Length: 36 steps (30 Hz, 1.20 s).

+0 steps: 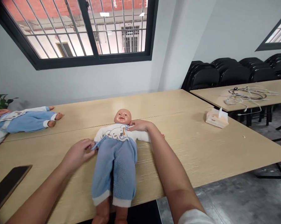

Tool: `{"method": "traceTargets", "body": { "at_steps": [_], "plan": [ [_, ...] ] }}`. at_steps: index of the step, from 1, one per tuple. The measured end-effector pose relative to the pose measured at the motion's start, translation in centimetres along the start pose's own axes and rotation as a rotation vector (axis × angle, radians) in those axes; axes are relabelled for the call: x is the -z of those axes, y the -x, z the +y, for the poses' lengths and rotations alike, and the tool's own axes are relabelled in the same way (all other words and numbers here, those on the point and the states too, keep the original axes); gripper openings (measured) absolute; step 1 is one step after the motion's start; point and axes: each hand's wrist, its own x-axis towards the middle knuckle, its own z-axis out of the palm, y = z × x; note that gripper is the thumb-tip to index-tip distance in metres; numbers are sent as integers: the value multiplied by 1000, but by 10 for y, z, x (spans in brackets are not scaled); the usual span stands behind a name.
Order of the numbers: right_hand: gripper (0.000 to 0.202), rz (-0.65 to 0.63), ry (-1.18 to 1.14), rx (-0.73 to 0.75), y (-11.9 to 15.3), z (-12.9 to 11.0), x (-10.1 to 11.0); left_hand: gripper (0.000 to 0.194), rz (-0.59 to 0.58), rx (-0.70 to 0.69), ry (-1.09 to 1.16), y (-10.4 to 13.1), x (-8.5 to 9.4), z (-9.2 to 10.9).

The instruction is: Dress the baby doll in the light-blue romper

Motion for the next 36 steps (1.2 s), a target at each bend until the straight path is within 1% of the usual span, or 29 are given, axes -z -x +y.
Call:
{"method": "traceTargets", "body": {
  "at_steps": [1, 2, 3, 4, 6, 7, 8, 9, 10, 12, 13, 14, 15, 18, 20, 22, 24, 26, 28, 30, 32, 33, 34, 35, 36],
  "plan": [
    [48, 3, -16, -10, -1, 0, -1, 18, 60, 21, -22, 0, 1, 0],
    [47, 2, -42, -16, -2, -1, -3, 16, 90, 27, -33, 0, 2, 0],
    [47, 3, -74, -16, -3, -2, -6, 16, 85, 14, -33, 1, 3, 0],
    [46, 12, -108, -7, -5, -4, -9, 16, 46, -19, -22, 2, 5, -2],
    [43, 11, -200, 23, -8, -8, -17, 18, -72, -116, 22, 5, 9, -5],
    [42, -2, -262, 40, -10, -10, -21, 19, -99, -150, 41, 6, 11, -7],
    [41, -24, -333, 55, -11, -13, -25, 21, -85, -163, 54, 6, 13, -9],
    [40, -49, -405, 67, -12, -16, -30, 23, -32, -158, 62, 4, 15, -10],
    [39, -74, -474, 77, -12, -19, -34, 25, 46, -143, 67, 1, 17, -10],
    [37, -125, -584, 95, -12, -26, -41, 28, 197, -121, 91, -13, 20, -4],
    [36, -149, -621, 104, -12, -30, -44, 30, 223, -133, 124, -24, 20, 2],
    [36, -174, -648, 115, -12, -34, -47, 32, 205, -158, 175, -36, 19, 9],
    [37, -200, -669, 132, -12, -37, -50, 35, 141, -195, 245, -49, 18, 17],
    [44, -276, -714, 213, -12, -44, -53, 46, -138, -266, 437, -88, 9, 37],
    [46, -304, -721, 249, -11, -44, -52, 47, -220, -263, 420, -108, 3, 44],
    [39, -296, -675, 214, -8, -42, -49, 41, -250, -237, 292, -119, -2, 46],
    [33, -251, -590, 121, -1, -38, -46, 38, -271, -213, 164, -125, -6, 45],
    [32, -197, -504, 51, 10, -35, -44, 35, -294, -202, 100, -128, -9, 42],
    [32, -173, -446, 56, 27, -33, -43, 33, -319, -201, 82, -132, -10, 39],
    [37, -214, -441, 81, 48, -31, -45, 32, -344, -196, 58, -137, -11, 36],
    [45, -275, -499, 87, 71, -31, -50, 34, -361, -190, 28, -143, -13, 33],
    [47, -277, -538, 91, 81, -33, -53, 34, -365, -189, 13, -147, -14, 31],
    [48, -252, -566, 105, 91, -34, -57, 35, -369, -190, -1, -150, -15, 30],
    [47, -187, -572, 132, 100, -36, -61, 34, -371, -191, -15, -153, -17, 29],
    [44, -89, -548, 170, 107, -38, -65, 34, -372, -193, -28, -156, -18, 28]
  ]
}}
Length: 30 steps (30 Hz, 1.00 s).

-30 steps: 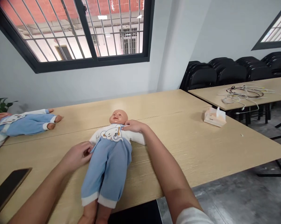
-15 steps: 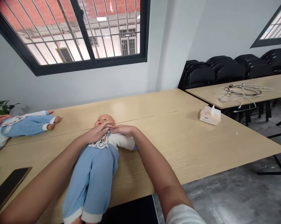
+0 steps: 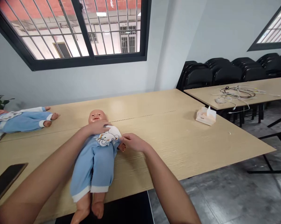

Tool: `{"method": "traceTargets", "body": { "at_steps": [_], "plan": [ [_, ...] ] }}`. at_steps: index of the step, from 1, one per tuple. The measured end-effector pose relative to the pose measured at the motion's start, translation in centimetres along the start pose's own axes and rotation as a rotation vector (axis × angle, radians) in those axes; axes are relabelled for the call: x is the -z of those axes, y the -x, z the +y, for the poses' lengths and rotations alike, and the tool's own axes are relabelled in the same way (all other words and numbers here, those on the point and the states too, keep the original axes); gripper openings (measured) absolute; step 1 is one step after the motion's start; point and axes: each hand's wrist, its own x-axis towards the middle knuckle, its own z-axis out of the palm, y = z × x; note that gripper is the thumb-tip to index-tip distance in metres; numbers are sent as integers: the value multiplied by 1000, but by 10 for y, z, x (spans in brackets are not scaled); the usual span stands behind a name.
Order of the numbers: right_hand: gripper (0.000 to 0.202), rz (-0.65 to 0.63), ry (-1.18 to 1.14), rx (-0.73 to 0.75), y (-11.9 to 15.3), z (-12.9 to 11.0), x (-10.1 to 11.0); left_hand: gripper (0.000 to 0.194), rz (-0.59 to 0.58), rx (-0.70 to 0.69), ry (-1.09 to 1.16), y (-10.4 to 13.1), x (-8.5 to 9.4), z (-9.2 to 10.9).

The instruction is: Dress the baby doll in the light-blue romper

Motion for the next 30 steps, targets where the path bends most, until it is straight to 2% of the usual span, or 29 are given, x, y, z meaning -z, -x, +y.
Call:
{"method": "traceTargets", "body": {
  "at_steps": [2, 4, 8, 14, 17, 19, 21, 23, 24, 26, 30],
  "plan": [
    [37, 166, 145, 117, 11, 0, -10, 33, 3, 5, -26, -6, -2, -1],
    [30, 272, 330, 178, 20, 3, -17, 33, 14, 13, -53, -9, -5, -1],
    [27, 348, 572, 149, 33, 15, -25, 36, 55, 28, -96, -11, -10, 1],
    [26, 483, 719, 92, 32, 26, -33, 38, 154, 63, -113, -12, -17, -3],
    [7, 577, 782, 227, 29, 13, -46, 38, 198, 103, -104, -16, -19, -10],
    [20, 466, 840, 379, 28, -2, -65, 39, 225, 136, -94, -18, -19, -16],
    [27, 212, 902, 472, 26, -16, -90, 40, 245, 162, -80, -19, -19, -21],
    [22, -2, 984, 491, 21, -25, -113, 41, 256, 174, -67, -17, -18, -24],
    [17, -54, 1035, 490, 19, -27, -122, 42, 260, 175, -60, -16, -17, -26],
    [5, -90, 1139, 495, 13, -28, -134, 43, 262, 169, -48, -14, -15, -29],
    [10, -87, 1182, 501, 19, -32, -138, 40, 252, 148, -24, -13, -11, -37]
  ]
}}
